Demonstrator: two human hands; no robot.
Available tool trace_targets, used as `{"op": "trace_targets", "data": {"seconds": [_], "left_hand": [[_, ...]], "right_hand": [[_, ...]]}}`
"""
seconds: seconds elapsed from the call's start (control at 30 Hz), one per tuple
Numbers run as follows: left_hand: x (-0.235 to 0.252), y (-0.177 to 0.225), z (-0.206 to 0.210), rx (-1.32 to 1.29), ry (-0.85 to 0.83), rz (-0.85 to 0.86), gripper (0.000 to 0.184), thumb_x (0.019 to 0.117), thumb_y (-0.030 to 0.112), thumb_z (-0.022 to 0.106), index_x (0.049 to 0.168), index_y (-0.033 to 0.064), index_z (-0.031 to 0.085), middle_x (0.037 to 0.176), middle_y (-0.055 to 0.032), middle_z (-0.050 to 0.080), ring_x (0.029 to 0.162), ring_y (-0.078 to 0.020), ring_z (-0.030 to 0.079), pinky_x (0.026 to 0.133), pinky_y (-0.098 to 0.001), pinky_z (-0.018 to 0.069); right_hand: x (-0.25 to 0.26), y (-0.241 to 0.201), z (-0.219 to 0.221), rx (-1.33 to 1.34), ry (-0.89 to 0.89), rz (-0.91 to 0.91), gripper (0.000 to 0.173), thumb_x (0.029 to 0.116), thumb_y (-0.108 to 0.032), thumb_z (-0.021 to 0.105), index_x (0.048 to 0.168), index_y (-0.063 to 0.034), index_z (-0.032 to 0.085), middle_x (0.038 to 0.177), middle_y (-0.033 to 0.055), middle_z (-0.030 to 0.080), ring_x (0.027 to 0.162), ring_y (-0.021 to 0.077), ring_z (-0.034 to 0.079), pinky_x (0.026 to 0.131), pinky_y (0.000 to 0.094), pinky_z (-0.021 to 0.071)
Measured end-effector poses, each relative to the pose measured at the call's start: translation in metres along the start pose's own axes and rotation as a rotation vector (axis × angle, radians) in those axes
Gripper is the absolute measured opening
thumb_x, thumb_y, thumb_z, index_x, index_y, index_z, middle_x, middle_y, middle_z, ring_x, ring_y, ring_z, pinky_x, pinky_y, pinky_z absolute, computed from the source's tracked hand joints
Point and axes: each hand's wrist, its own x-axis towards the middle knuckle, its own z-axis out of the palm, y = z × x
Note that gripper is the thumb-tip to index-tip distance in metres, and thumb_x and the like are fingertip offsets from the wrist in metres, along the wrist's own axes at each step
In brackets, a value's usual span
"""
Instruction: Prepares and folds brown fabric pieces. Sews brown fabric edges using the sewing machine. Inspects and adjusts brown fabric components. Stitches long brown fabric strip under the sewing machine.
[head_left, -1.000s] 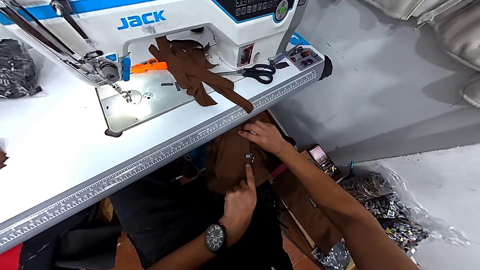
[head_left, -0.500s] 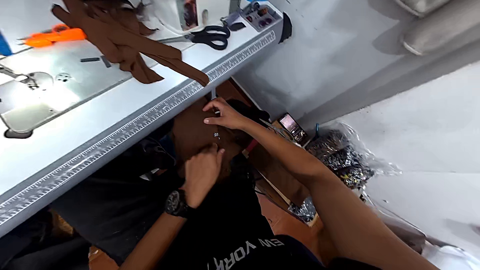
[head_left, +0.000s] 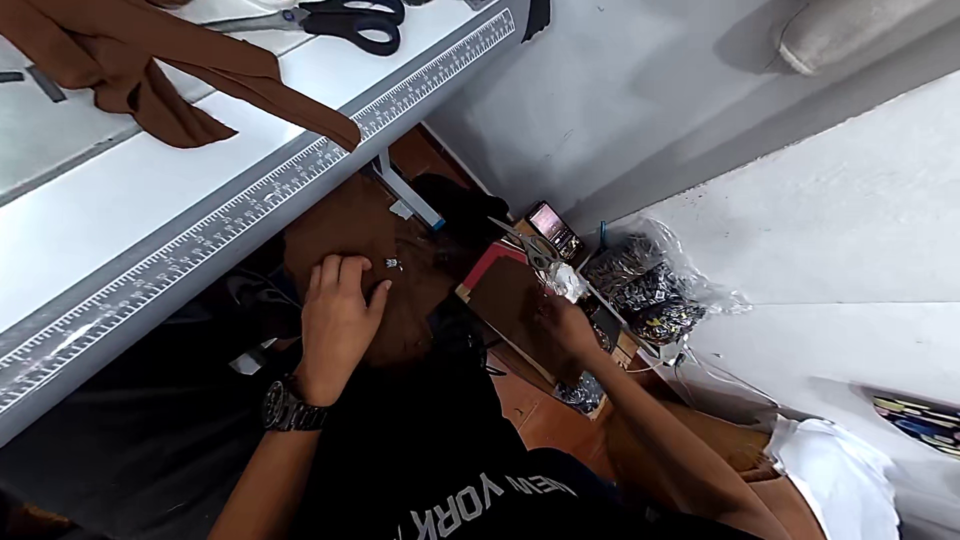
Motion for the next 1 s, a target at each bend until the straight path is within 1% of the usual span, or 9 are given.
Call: {"op": "trace_targets", "data": {"seconds": [0.1,0.2,0.3,0.4,0.53,0.6,0.7,0.9,1.0], "left_hand": [[0.001,-0.003,-0.001,0.006,-0.012,0.009,0.039,0.0975,0.029,0.07,0.12,-0.0022,0.062,0.117,-0.0258,0.061,0.111,-0.046,0.059,0.092,-0.0624,0.0501],[-0.003,-0.002,-0.003,0.035,-0.021,0.03,0.039,0.1001,0.033,0.065,0.122,0.0004,0.061,0.121,-0.024,0.06,0.113,-0.0447,0.059,0.092,-0.0608,0.0504],[-0.004,-0.003,-0.004,0.041,-0.028,0.048,0.041,0.1013,0.035,0.063,0.124,0.0008,0.061,0.123,-0.0235,0.059,0.113,-0.0442,0.06,0.09,-0.0613,0.0515],[-0.006,-0.006,-0.003,0.034,-0.015,0.067,0.04,0.1012,0.034,0.063,0.124,0.0012,0.061,0.122,-0.0229,0.059,0.11,-0.0434,0.06,0.088,-0.0605,0.0519],[-0.005,-0.005,-0.004,0.033,-0.009,0.09,0.039,0.1011,0.033,0.063,0.122,0.0007,0.061,0.122,-0.0231,0.06,0.11,-0.0433,0.061,0.089,-0.0596,0.052],[-0.006,-0.004,-0.004,0.034,-0.011,0.084,0.04,0.1015,0.035,0.063,0.124,0.0017,0.06,0.122,-0.0221,0.06,0.112,-0.0429,0.06,0.09,-0.0592,0.0521],[0.001,-0.008,0.002,0.02,-0.002,0.07,0.038,0.0996,0.032,0.067,0.12,0.0,0.062,0.118,-0.0224,0.061,0.109,-0.0429,0.06,0.09,-0.0592,0.0513],[0.006,-0.007,0.004,0.025,-0.006,0.053,0.035,0.098,0.029,0.069,0.116,-0.0003,0.063,0.115,-0.0226,0.061,0.109,-0.0436,0.06,0.092,-0.059,0.0505],[0.006,-0.007,0.003,0.021,-0.014,0.049,0.035,0.0984,0.029,0.069,0.117,-0.0007,0.063,0.115,-0.0228,0.061,0.11,-0.0436,0.06,0.091,-0.0588,0.0508]], "right_hand": [[-0.018,-0.005,0.047,-0.148,0.09,-0.11,0.058,0.0888,-0.04,0.077,0.134,-0.0071,0.062,0.135,0.0204,0.06,0.126,0.0396,0.057,0.103,0.0563,0.0505],[0.016,-0.034,0.073,-0.229,0.211,-0.242,0.073,0.0879,-0.047,0.074,0.147,-0.0101,0.054,0.148,0.0193,0.053,0.134,0.0421,0.052,0.103,0.0572,0.0492],[0.065,-0.056,0.063,-0.26,0.079,-0.316,0.065,0.0898,-0.023,0.067,0.152,-0.0157,0.049,0.159,0.0105,0.045,0.138,0.0391,0.047,0.097,0.0581,0.0504],[0.103,-0.058,0.038,-0.357,-0.087,-0.501,0.068,0.0859,-0.008,0.073,0.15,-0.0208,0.052,0.149,0.0126,0.054,0.137,0.0411,0.048,0.102,0.0607,0.0478],[0.112,-0.055,0.017,-0.488,-0.189,-0.677,0.032,0.094,-0.003,0.064,0.125,-0.0078,0.066,0.126,0.0161,0.066,0.125,0.0397,0.057,0.099,0.058,0.0488],[0.111,-0.047,0.017,-0.508,-0.154,-0.768,0.021,0.0955,-0.001,0.06,0.113,-0.0074,0.07,0.116,0.015,0.069,0.117,0.0374,0.062,0.095,0.0546,0.0513],[0.103,-0.034,0.019,-0.518,-0.093,-0.816,0.019,0.0973,-0.002,0.059,0.108,-0.0095,0.073,0.116,0.0129,0.067,0.117,0.0355,0.06,0.095,0.0535,0.0503],[0.092,-0.013,0.03,-0.453,0.069,-0.869,0.012,0.0982,-0.008,0.06,0.101,-0.0085,0.071,0.112,0.0088,0.071,0.12,0.0294,0.062,0.109,0.0497,0.0458],[0.09,-0.011,0.031,-0.455,0.062,-0.872,0.011,0.0988,-0.009,0.059,0.102,-0.008,0.07,0.109,0.0095,0.071,0.115,0.0295,0.065,0.105,0.0495,0.0488]]}}
